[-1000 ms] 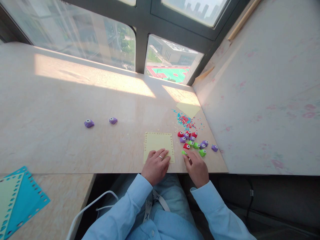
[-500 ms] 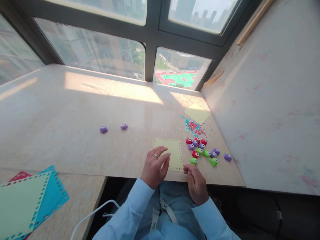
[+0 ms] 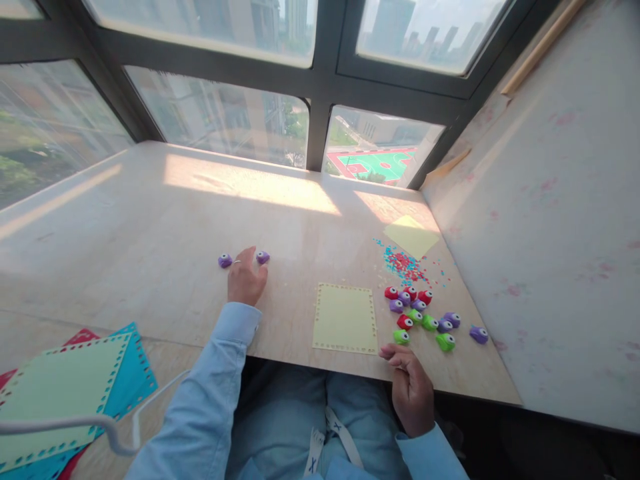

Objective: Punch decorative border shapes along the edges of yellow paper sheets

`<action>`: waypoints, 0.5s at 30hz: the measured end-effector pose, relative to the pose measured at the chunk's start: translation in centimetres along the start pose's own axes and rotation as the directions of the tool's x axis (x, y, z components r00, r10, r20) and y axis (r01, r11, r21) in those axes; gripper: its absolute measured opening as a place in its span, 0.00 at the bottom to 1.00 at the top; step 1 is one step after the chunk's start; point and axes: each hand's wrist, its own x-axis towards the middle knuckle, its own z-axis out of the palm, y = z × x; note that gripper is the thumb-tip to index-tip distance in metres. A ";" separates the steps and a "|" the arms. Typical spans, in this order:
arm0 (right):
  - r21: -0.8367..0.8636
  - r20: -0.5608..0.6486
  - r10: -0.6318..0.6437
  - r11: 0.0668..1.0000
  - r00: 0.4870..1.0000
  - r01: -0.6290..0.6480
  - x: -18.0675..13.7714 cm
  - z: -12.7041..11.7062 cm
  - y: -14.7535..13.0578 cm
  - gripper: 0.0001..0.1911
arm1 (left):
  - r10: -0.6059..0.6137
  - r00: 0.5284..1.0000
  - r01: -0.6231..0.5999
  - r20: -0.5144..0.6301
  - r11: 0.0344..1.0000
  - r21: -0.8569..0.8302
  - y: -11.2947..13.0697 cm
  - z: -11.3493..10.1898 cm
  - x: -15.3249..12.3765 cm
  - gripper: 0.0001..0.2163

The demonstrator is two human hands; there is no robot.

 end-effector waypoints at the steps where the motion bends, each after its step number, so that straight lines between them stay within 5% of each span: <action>1: -0.004 0.004 0.002 1.000 1.000 -0.002 0.0 0.1 0.0 0.11 | 0.010 1.000 -0.010 0.027 1.000 0.016 -0.1 0.1 0.4 0.20; 8: -0.054 0.019 0.018 0.998 1.000 -0.017 0.0 0.4 -0.1 0.12 | 0.001 0.990 -0.014 0.143 0.996 0.088 0.0 0.0 1.5 0.15; 15: -0.079 0.053 0.003 0.997 0.999 0.002 0.2 0.3 0.0 0.13 | -0.075 0.995 0.074 0.070 0.997 0.018 0.9 -2.0 -1.5 0.13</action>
